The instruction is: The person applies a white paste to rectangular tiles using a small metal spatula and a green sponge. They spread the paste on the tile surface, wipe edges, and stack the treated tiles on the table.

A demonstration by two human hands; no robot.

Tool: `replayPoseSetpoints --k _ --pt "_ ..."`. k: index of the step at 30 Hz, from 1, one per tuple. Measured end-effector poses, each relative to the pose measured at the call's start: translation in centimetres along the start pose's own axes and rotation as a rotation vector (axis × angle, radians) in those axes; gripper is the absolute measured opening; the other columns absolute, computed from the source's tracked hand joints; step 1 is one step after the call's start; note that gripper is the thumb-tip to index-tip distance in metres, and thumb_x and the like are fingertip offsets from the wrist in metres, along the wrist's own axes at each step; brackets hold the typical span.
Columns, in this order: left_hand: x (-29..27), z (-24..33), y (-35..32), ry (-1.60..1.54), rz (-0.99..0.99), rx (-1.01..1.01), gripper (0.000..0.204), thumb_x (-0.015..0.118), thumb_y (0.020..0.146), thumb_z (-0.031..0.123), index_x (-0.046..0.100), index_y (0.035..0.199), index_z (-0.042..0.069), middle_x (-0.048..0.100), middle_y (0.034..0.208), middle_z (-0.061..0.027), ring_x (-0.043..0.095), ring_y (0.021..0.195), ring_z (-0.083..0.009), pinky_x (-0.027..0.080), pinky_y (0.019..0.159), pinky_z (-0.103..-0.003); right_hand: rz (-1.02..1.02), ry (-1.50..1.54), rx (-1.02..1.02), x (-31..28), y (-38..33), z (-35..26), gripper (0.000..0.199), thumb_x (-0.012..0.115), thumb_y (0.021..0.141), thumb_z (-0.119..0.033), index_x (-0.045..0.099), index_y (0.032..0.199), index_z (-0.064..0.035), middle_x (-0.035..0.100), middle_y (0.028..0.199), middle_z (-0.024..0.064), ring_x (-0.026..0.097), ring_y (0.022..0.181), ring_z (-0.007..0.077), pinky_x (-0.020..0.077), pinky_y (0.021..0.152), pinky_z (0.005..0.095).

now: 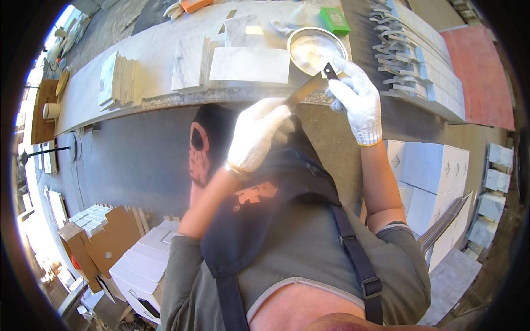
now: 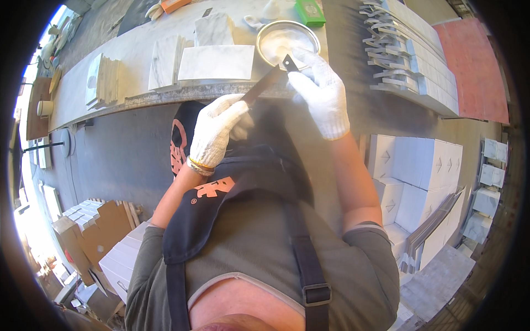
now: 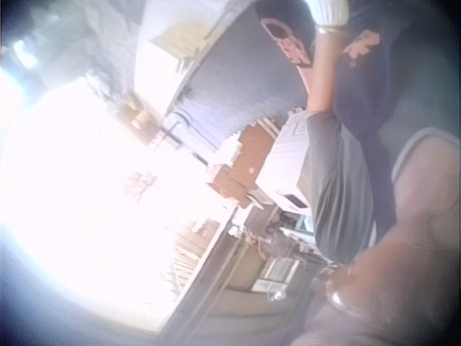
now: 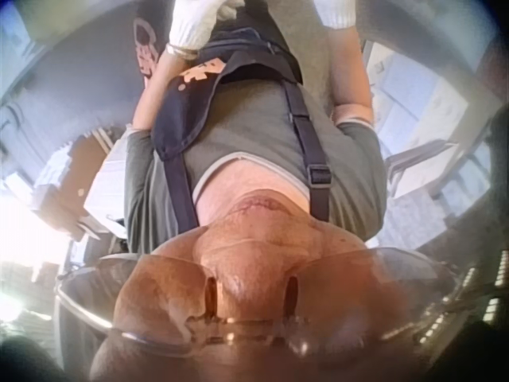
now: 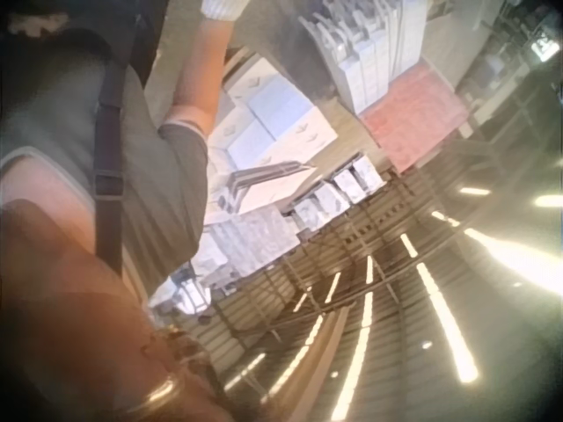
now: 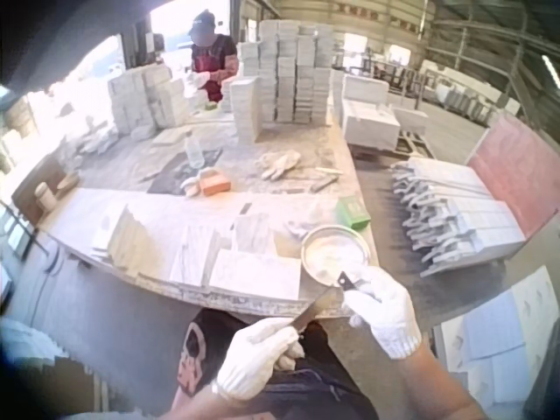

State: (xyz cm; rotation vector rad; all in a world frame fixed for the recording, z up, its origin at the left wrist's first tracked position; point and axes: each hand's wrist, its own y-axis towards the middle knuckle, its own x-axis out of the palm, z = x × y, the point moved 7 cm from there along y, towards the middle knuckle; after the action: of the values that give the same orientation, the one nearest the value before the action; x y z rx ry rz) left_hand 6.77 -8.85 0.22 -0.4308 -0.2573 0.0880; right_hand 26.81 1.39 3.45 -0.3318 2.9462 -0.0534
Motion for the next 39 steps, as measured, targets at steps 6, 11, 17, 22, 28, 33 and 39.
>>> replayPoseSetpoints --k 6,11,17,22,28,33,39 --pt "0.7 -0.1 0.2 0.072 0.0 0.047 0.035 0.068 0.101 0.027 0.071 0.126 0.002 0.072 0.09 -0.0066 0.064 0.072 -0.0104 0.052 0.066 -0.023 -0.082 0.287 0.165 1.2 -1.0 0.4 0.04 0.068 0.098 -0.008 0.062 0.137 0.0006 0.073 0.089 0.0099 0.065 0.07 0.0135 0.052 0.063 0.0282" --pt "1.0 -0.8 0.4 -0.034 -0.188 -0.006 0.043 0.061 0.106 0.038 0.068 0.128 0.001 0.074 0.094 -0.0081 0.067 0.072 -0.0127 0.052 0.063 -0.024 -0.153 0.425 0.144 1.5 -1.0 0.0 0.027 0.068 0.095 -0.006 0.066 0.121 0.0019 0.073 0.095 0.0123 0.069 0.077 0.0187 0.0549 0.066 0.0328" --pt "1.9 -1.7 0.1 -0.461 -0.429 -0.149 0.044 0.057 0.108 0.041 0.067 0.124 0.0 0.072 0.088 -0.0082 0.062 0.06 -0.0143 0.048 0.054 -0.024 -0.241 0.361 0.129 2.1 -1.6 -0.7 0.03 0.069 0.093 -0.002 0.068 0.122 0.0012 0.074 0.096 0.0098 0.069 0.079 0.0171 0.0559 0.07 0.0315" --pt "0.6 -1.2 0.7 -0.192 -0.255 -0.07 0.033 0.065 0.103 0.025 0.068 0.124 0.0 0.066 0.078 -0.0034 0.058 0.06 -0.0111 0.045 0.056 -0.023 -0.111 0.147 0.037 1.0 -1.3 -1.5 0.042 0.069 0.094 0.0 0.066 0.136 0.0001 0.074 0.098 0.0079 0.067 0.079 0.0108 0.0539 0.07 0.0255" --pt "0.9 0.1 0.3 -0.146 -0.151 0.025 0.029 0.067 0.102 0.021 0.067 0.12 -0.002 0.065 0.075 -0.0042 0.056 0.057 -0.0097 0.043 0.053 -0.023 -0.021 -0.124 -0.172 1.9 -1.8 -1.6 0.037 0.072 0.095 0.001 0.069 0.133 -0.0012 0.077 0.108 0.0081 0.07 0.091 0.0097 0.0562 0.079 0.0253" --pt "0.3 -0.2 0.4 -0.133 -0.081 0.033 0.035 0.067 0.102 0.019 0.066 0.128 -0.003 0.067 0.077 -0.0049 0.058 0.059 -0.0103 0.045 0.053 -0.023 -0.185 -0.448 -0.462 5.9 -4.2 -2.3 0.034 0.073 0.094 0.001 0.073 0.128 -0.0001 0.077 0.121 0.0125 0.074 0.108 0.0166 0.0564 0.096 0.0296" --pt "0.1 -0.7 0.1 -0.167 -0.08 0.017 0.038 0.069 0.101 0.017 0.066 0.132 -0.004 0.07 0.081 -0.0058 0.06 0.061 -0.01 0.046 0.055 -0.023 0.057 -0.411 -0.454 3.5 -2.3 -3.0 0.032 0.075 0.092 0.0 0.075 0.124 0.0 0.078 0.119 0.0151 0.076 0.104 0.0188 0.0586 0.093 0.0302"
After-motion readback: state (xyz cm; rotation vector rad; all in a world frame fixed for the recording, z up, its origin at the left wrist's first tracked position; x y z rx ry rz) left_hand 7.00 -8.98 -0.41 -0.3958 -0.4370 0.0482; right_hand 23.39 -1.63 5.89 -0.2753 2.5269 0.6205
